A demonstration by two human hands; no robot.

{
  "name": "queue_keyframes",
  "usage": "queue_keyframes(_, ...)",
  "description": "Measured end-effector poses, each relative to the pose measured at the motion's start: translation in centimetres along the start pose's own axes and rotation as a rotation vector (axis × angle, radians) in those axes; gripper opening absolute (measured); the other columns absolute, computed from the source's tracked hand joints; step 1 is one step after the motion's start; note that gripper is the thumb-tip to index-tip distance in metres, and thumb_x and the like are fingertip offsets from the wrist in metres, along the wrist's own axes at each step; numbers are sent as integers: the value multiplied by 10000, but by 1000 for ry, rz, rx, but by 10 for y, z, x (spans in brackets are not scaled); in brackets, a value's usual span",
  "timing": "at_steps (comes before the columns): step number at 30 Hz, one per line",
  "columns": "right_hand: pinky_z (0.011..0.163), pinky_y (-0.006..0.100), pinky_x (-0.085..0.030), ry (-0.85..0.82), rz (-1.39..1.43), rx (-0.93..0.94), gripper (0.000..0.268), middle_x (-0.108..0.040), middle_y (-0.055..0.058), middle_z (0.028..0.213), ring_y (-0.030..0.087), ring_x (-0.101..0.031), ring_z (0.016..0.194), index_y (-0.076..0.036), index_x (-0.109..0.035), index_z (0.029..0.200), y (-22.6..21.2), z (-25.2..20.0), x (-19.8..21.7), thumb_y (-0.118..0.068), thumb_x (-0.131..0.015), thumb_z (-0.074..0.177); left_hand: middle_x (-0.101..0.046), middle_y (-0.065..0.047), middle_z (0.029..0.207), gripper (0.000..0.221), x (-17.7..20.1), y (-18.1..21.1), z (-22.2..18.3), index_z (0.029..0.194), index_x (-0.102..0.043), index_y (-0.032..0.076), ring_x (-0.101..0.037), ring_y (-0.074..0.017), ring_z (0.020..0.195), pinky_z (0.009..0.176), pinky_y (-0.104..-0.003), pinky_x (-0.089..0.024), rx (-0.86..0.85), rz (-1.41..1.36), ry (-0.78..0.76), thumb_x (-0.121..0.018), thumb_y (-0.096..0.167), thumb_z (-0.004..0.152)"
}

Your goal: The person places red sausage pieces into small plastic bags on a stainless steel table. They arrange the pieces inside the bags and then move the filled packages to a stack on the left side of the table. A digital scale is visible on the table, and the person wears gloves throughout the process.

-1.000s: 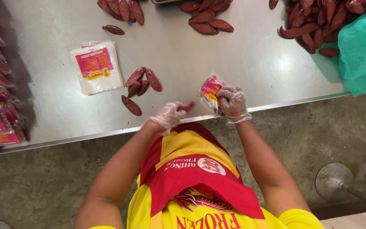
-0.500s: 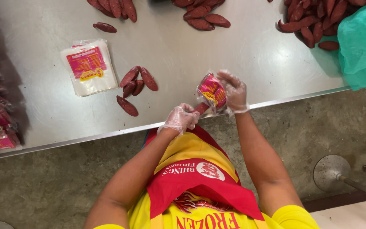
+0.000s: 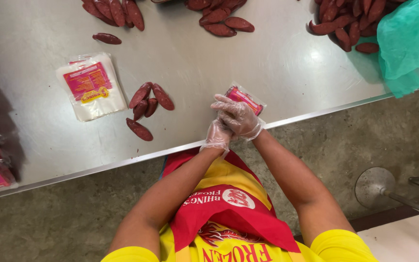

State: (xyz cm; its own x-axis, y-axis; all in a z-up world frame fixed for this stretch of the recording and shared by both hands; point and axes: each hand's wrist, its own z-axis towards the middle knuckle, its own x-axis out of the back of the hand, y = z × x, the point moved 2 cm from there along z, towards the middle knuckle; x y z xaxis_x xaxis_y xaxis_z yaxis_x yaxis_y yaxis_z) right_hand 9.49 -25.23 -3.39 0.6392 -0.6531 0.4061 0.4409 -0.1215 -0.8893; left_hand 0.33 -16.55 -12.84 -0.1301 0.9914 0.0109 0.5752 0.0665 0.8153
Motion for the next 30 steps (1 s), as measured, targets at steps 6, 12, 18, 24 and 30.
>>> queue_keyframes(6, 927, 399, -583, -28, -87, -30, 366, -605, 204, 1440, 341, -718, 1102, -85, -696, 1268, -12, 7, 1, -50, -717, 904, -611, -100, 1232, 337, -11, -20, 33, 1275, -534, 50, -582, -182, 1100, 894, -296, -470, -112, 391, 18, -582, 181, 969)
queue_keyframes(12, 1030, 379, -523, -50, 62, -83, 340, -582, 188, 1483, 299, -669, 1246, -85, -708, 1278, -1, 3, -1, -38, -714, 942, -535, -108, 1448, 470, -35, -56, 80, 1412, -494, 70, -497, -197, 1360, 1108, -295, -412, -267, 1636, -111, -534, 246, 978)
queue_keyframes(18, 1195, 381, -453, 35, 195, -78, 309, -718, 72, 1306, 249, -574, 1449, -35, -706, 1342, 36, -5, 4, -17, -665, 1036, -570, -135, 1448, 562, -21, -6, 39, 1445, -505, 99, -593, -255, 1262, 1027, -347, -485, -498, 1329, -191, -582, 354, 951)
queue_keyframes(24, 1145, 332, -489, 340, 749, -545, 344, -635, 50, 1402, 176, -599, 1285, -63, -633, 1350, 65, -6, 1, -7, -577, 1015, -623, -194, 1376, 426, 52, 93, -58, 1311, -633, 164, -759, -260, 920, 767, -442, -598, -465, 1383, -343, -499, 463, 1039)
queue_keyframes(30, 1055, 334, -568, 430, 921, -607, 328, -708, 115, 1210, 191, -683, 1167, -32, -650, 1312, 78, -11, -2, 3, -632, 986, -726, -132, 1012, 189, 192, 125, -62, 1111, -686, 158, -707, -323, 914, 810, -470, -557, -598, 1131, 246, -596, 269, 986)
